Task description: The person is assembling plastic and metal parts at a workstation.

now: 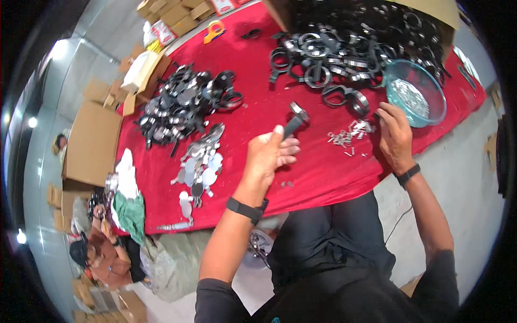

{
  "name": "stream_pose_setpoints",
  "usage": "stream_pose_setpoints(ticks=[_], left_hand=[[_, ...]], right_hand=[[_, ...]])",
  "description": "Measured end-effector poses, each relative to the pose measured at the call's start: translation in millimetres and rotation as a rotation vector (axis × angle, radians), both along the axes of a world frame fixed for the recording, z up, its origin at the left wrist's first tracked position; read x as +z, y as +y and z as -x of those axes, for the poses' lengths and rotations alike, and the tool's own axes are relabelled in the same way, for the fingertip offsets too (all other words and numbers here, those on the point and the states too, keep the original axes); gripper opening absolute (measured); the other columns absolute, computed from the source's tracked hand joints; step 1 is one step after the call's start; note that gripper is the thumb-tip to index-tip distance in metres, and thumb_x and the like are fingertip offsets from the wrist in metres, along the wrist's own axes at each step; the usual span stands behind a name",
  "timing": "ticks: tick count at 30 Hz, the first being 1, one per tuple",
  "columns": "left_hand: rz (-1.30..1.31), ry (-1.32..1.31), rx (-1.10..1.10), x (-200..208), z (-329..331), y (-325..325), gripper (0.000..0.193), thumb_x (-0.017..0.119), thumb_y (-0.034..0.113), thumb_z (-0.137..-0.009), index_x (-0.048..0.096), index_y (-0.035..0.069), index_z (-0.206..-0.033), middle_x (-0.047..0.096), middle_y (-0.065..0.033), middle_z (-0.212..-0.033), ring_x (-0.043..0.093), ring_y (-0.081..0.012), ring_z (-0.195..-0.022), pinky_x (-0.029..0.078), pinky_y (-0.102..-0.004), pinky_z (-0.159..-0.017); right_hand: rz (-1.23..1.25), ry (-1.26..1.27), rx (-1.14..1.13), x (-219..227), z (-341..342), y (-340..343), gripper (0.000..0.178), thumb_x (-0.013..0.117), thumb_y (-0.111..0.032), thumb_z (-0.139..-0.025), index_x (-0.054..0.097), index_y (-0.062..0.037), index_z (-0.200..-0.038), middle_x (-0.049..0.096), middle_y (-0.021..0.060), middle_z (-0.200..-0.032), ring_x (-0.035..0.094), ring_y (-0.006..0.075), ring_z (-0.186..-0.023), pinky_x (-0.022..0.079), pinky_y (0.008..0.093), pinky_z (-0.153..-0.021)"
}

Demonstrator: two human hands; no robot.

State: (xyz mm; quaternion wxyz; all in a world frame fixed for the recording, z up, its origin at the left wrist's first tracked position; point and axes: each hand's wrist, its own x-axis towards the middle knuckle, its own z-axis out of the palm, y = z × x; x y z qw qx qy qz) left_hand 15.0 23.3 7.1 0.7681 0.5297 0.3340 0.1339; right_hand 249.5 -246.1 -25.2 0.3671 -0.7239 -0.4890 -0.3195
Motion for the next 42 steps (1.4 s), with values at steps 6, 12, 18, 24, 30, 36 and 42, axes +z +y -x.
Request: stream_pose_setpoints(ticks=[6, 12, 18, 24, 30, 36, 42], left_hand=[[-0.050, 0.068, -0.115, -23.6, 37.8, -51.3, 0.039, 0.047, 0.031, -0.119, 0.061, -0.004, -0.126, 0.079, -0.0198, -0.105, 0.078, -0.0230, -0.076, 0.063, -0.0324, -0.055], [-0.401, 0.271, -0.338, -2.2, 66.8, -64.5, 0.033, 0.054, 0.023, -0.115, 0.072, -0.004, -0.117, 0.081, -0.0157, -0.096, 0.078, -0.0191, -0.075, 0.061, -0.0331, -0.061], [-1.312, 0.537, 0.105, 19.3, 165.7, 16.8, 0.028, 0.077, 0.023, -0.096, 0.081, 0.003, -0.115, 0.080, -0.0227, -0.110, 0.077, -0.0403, -0.101, 0.060, -0.0472, -0.092], [-1.399, 1.070, 0.105, 1.7, 241.7, 95.4, 0.045, 0.091, 0.035, -0.084, 0.080, -0.002, -0.107, 0.075, -0.0262, -0.104, 0.071, -0.0437, -0.102, 0.056, -0.0509, -0.089], [-1.281, 0.899, 0.221, -6.7, 242.2, 96.2, 0.043, 0.091, 0.035, -0.085, 0.080, -0.003, -0.103, 0.075, -0.0235, -0.101, 0.072, -0.0410, -0.095, 0.057, -0.0489, -0.088], [-1.225, 0.877, 0.340, -17.5, 244.3, 107.1, 0.047, 0.097, 0.022, -0.075, 0.076, -0.001, -0.110, 0.075, -0.0181, -0.100, 0.073, -0.0326, -0.093, 0.058, -0.0437, -0.083], [-1.090, 0.650, 0.422, -5.6, 232.9, 114.9, 0.027, 0.090, 0.012, -0.086, 0.075, -0.001, -0.105, 0.078, -0.0101, -0.087, 0.074, -0.0173, -0.079, 0.059, -0.0352, -0.074]], right_hand=[[0.249, 0.824, 0.145, 30.8, 107.2, 64.0, 0.035, 0.078, -0.026, -0.100, 0.075, 0.0018, -0.120, 0.077, 0.0195, -0.089, 0.077, 0.0314, -0.079, 0.060, 0.0417, -0.074], [0.302, 0.986, 0.189, 23.7, 149.8, 107.6, 0.046, 0.083, -0.031, -0.094, 0.074, 0.0053, -0.119, 0.075, 0.0210, -0.082, 0.076, 0.0327, -0.074, 0.058, 0.0447, -0.069], [0.284, 0.767, 0.157, 13.5, 145.8, 97.1, 0.032, 0.078, -0.023, -0.098, 0.071, 0.0014, -0.118, 0.073, 0.0206, -0.081, 0.074, 0.0381, -0.074, 0.057, 0.0463, -0.067], [0.257, 0.806, 0.172, 4.3, 148.7, 96.0, 0.031, 0.079, -0.025, -0.099, 0.072, -0.0014, -0.117, 0.073, 0.0217, -0.084, 0.075, 0.0410, -0.079, 0.057, 0.0479, -0.070], [0.294, 0.811, 0.143, 8.3, 146.6, 92.1, 0.033, 0.079, -0.029, -0.099, 0.071, -0.0011, -0.116, 0.075, 0.0233, -0.089, 0.075, 0.0437, -0.083, 0.058, 0.0504, -0.073], [0.234, 0.699, 0.160, 5.6, 142.7, 90.6, 0.032, 0.079, -0.026, -0.098, 0.071, -0.0004, -0.116, 0.075, 0.0236, -0.092, 0.074, 0.0445, -0.085, 0.058, 0.0512, -0.076], [0.251, 0.642, 0.158, 4.6, 142.1, 86.0, 0.034, 0.079, -0.024, -0.098, 0.070, 0.0020, -0.118, 0.074, 0.0257, -0.097, 0.074, 0.0452, -0.090, 0.058, 0.0510, -0.079]])
